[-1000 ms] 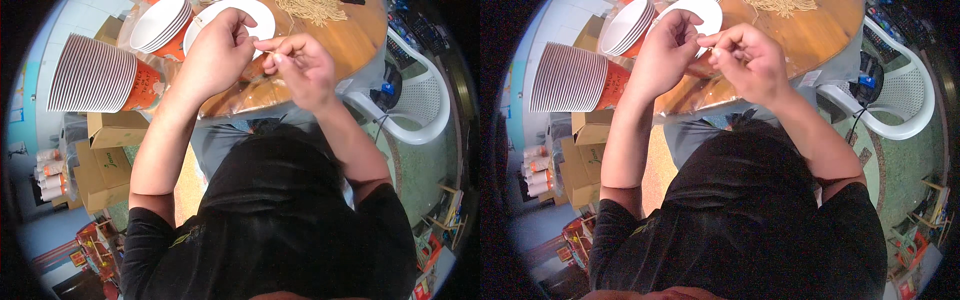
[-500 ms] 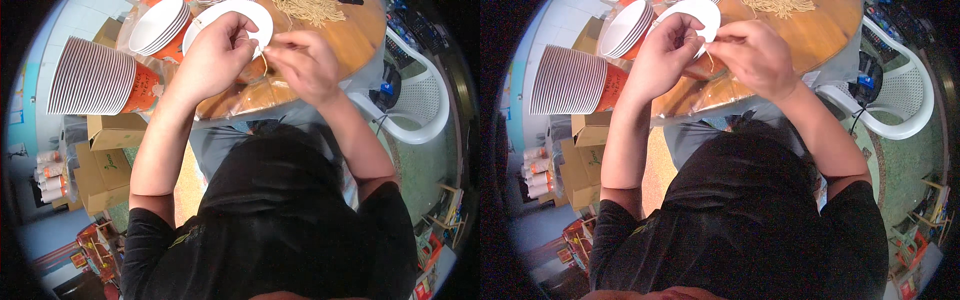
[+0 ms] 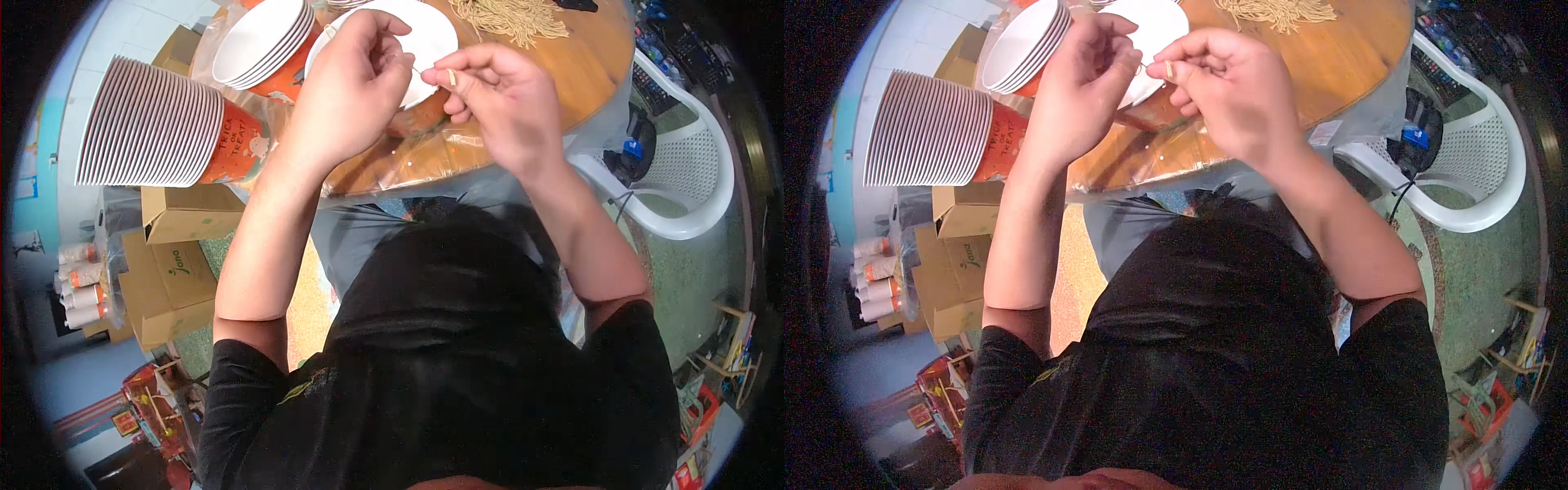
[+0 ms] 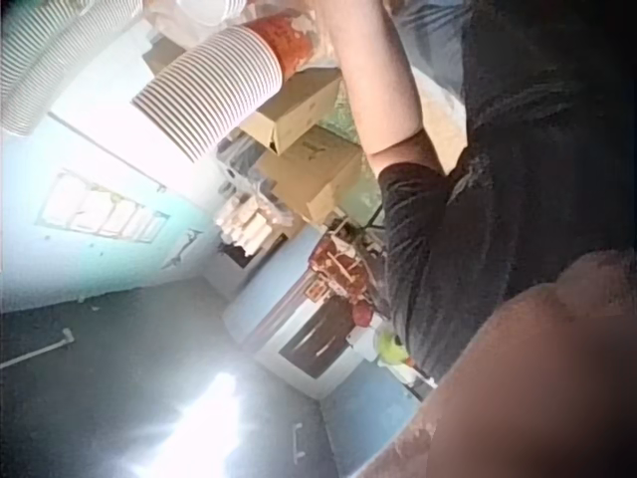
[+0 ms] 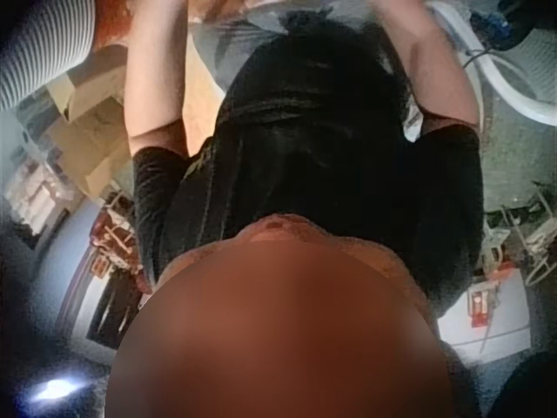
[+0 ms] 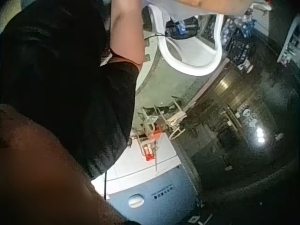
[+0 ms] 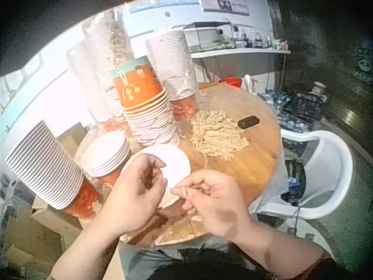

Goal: The recorder is bundling stacks of paper bowls using rubber bands to secure them.

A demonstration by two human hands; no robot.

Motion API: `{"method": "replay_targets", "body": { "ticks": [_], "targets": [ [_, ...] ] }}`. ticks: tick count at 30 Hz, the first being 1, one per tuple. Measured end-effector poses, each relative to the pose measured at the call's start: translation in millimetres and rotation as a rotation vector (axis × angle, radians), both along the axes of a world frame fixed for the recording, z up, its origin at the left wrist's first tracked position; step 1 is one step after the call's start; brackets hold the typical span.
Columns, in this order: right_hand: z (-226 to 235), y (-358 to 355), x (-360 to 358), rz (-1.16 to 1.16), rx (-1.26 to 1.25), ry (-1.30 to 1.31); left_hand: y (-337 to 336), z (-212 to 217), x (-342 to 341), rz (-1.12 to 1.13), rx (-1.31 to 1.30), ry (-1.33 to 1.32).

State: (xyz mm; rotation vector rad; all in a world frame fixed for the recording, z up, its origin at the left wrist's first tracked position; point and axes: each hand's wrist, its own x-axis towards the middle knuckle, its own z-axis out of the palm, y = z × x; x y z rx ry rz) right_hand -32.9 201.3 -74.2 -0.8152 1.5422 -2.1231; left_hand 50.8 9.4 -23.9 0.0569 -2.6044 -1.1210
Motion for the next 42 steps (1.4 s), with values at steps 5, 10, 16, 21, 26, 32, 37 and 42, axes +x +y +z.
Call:
{"method": "replay_targets", "body": {
  "ticks": [5, 10, 16, 21, 26, 32, 37, 42],
  "targets": [
    [23, 0, -18, 0.04, 0.194, -0.021, 21, 10, 3, 0.045, 0.276, 0.177],
    [36, -1, -29, 0.073, 0.306, -0.05, 33, 9, 9, 0.072, 0.276, 0.333],
    [46, -1, -33, 0.111, 0.421, -0.029, 5, -21, -19, -0.376, 0.169, 0.882],
    [52, 0, -38, 0.226, 0.511, 0.011, 34, 31, 18, -0.025, -0.316, 0.504],
    [52, -1, -31, 0.255, 0.489, 0.057, 31, 24, 10, 0.026, -0.199, 0.503],
    [41, 8, -37, 0.281, 0.422, 0.035, 34, 24, -3, -0.003, 0.006, 0.4],
    [41, 13, -36, 0.332, 0.331, -0.023, 20, 13, -11, -0.078, 0.38, 0.259],
    [23, 11, -31, 0.336, 0.048, -0.211, -25, -25, -50, -0.892, 0.289, 0.656]
  ]
}}
